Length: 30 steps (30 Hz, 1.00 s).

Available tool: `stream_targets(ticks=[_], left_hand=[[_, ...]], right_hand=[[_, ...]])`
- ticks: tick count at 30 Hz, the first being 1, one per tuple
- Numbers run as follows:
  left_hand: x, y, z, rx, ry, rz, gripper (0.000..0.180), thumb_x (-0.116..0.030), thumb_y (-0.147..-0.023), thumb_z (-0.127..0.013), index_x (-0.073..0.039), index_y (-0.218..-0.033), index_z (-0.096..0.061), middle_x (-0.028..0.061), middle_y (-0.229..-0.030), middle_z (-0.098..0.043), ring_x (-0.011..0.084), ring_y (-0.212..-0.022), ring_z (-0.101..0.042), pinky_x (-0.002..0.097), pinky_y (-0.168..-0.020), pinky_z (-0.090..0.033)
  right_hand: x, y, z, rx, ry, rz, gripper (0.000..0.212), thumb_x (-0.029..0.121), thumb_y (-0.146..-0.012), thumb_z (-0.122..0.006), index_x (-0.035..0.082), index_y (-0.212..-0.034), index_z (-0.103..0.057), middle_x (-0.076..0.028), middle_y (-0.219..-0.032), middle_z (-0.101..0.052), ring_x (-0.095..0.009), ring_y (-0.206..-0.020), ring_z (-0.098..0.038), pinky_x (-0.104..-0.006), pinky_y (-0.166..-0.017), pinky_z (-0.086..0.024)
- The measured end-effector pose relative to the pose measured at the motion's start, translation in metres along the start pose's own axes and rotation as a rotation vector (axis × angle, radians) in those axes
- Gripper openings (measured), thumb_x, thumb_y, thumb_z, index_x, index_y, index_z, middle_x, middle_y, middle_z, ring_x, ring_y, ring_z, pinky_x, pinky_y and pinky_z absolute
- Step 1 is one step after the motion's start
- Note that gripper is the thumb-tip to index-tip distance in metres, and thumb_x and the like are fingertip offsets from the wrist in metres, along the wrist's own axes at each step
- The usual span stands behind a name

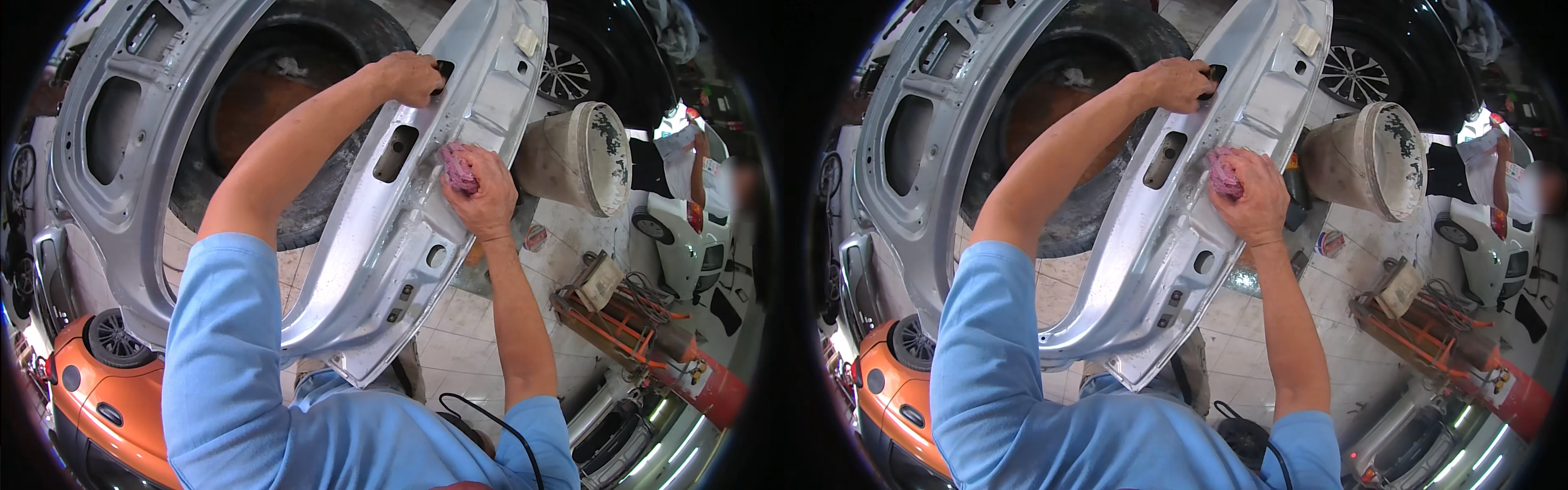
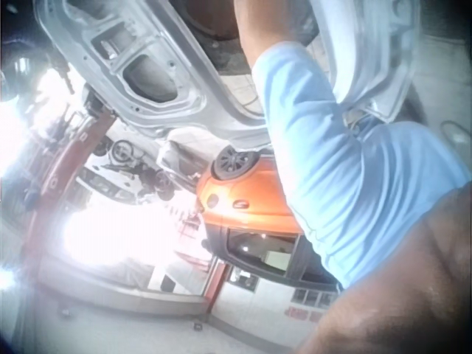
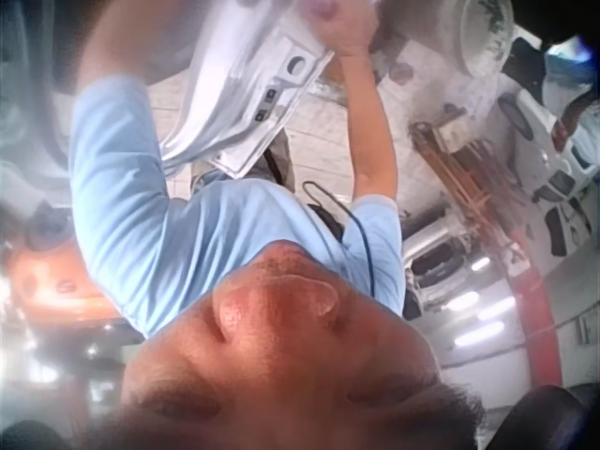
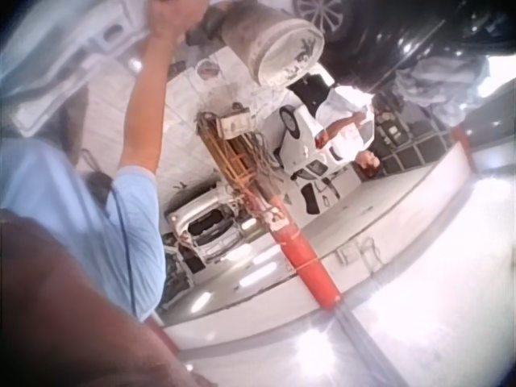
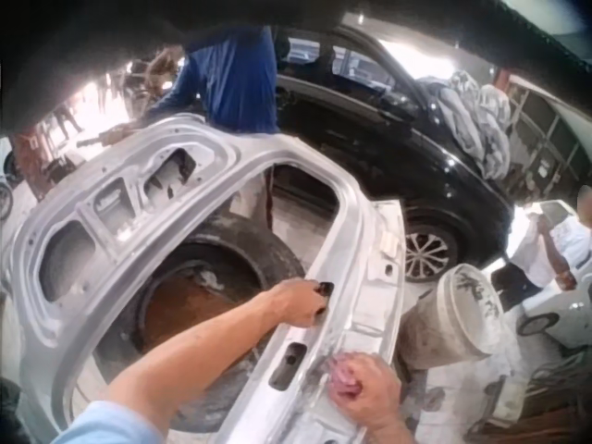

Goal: The person sands a detached silver car door using a sanding block and wipes it with a pink cloth. The person alternates between sanding and wiping the door surface while standing in a workshop.

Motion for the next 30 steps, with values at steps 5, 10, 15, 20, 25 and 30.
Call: stream_targets(ticks=[5,10,15,20,25,30], left_hand=[[-0.002,-0.019,0.007,0.023,-0.114,0.044,0.051,-0.007,-0.083,-0.065,-0.009,-0.133,-0.072,0.0228,-0.139,-0.066,0.0359,-0.131,-0.061,0.0438,-0.107,-0.051],[0.013,-0.003,0.031,-0.002,0.294,0.065,0.037,-0.013,-0.084,-0.066,-0.007,-0.117,-0.079,0.0182,-0.106,-0.077,0.0306,-0.1,-0.074,0.0403,-0.088,-0.057],[0.017,0.072,0.022,-0.532,0.824,0.299,0.032,-0.03,-0.088,-0.077,-0.005,-0.108,-0.081,0.0119,-0.096,-0.079,0.0192,-0.088,-0.073,0.0347,-0.082,-0.056],[-0.078,0.112,-0.014,-0.756,0.802,0.27,0.054,-0.035,-0.084,-0.085,-0.008,-0.129,-0.074,0.0187,-0.115,-0.076,0.0319,-0.1,-0.075,0.0409,-0.092,-0.057],[-0.152,0.11,0.005,-0.704,0.577,0.399,0.044,-0.03,-0.092,-0.08,-0.008,-0.129,-0.073,0.0187,-0.119,-0.074,0.0354,-0.102,-0.073,0.0419,-0.088,-0.057],[-0.183,0.098,0.009,-0.766,0.526,0.54,0.037,-0.024,-0.093,-0.078,-0.007,-0.126,-0.074,0.0209,-0.112,-0.072,0.0388,-0.095,-0.071,0.0439,-0.082,-0.057]], right_hand=[[-0.003,-0.003,-0.002,0.02,0.042,0.002,0.04,0.019,-0.072,-0.086,0.013,-0.108,-0.071,-0.009,-0.117,-0.074,-0.033,-0.108,-0.07,-0.0441,-0.1,-0.054],[-0.001,-0.004,0.001,0.014,0.03,0.069,0.043,0.022,-0.075,-0.088,0.011,-0.113,-0.071,-0.01,-0.119,-0.074,-0.032,-0.109,-0.07,-0.0415,-0.096,-0.055],[-0.004,-0.002,0.001,-0.033,-0.014,0.061,0.04,0.034,-0.082,-0.086,0.013,-0.114,-0.072,-0.009,-0.117,-0.073,-0.033,-0.108,-0.069,-0.0429,-0.1,-0.053],[-0.013,0.002,0.001,-0.061,-0.085,-0.005,0.04,0.038,-0.089,-0.08,0.011,-0.118,-0.073,-0.011,-0.11,-0.076,-0.035,-0.103,-0.071,-0.0439,-0.096,-0.054],[-0.035,-0.001,0.022,0.003,-0.58,-0.433,0.042,0.042,-0.101,-0.073,0.002,-0.113,-0.071,-0.013,-0.09,-0.074,-0.017,-0.084,-0.068,-0.0308,-0.079,-0.052],[-0.114,-0.005,0.099,-0.079,-0.876,-0.433,0.043,0.028,-0.089,-0.088,0.001,-0.115,-0.069,-0.007,-0.096,-0.075,-0.013,-0.087,-0.068,-0.0315,-0.081,-0.055]])
Point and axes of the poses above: each hand's wrist, its own y-axis away from the middle knuckle, its own z-axis out of the back of the hand, x = y × z, the point moved 2 cm from there along -y, towards the middle knuckle
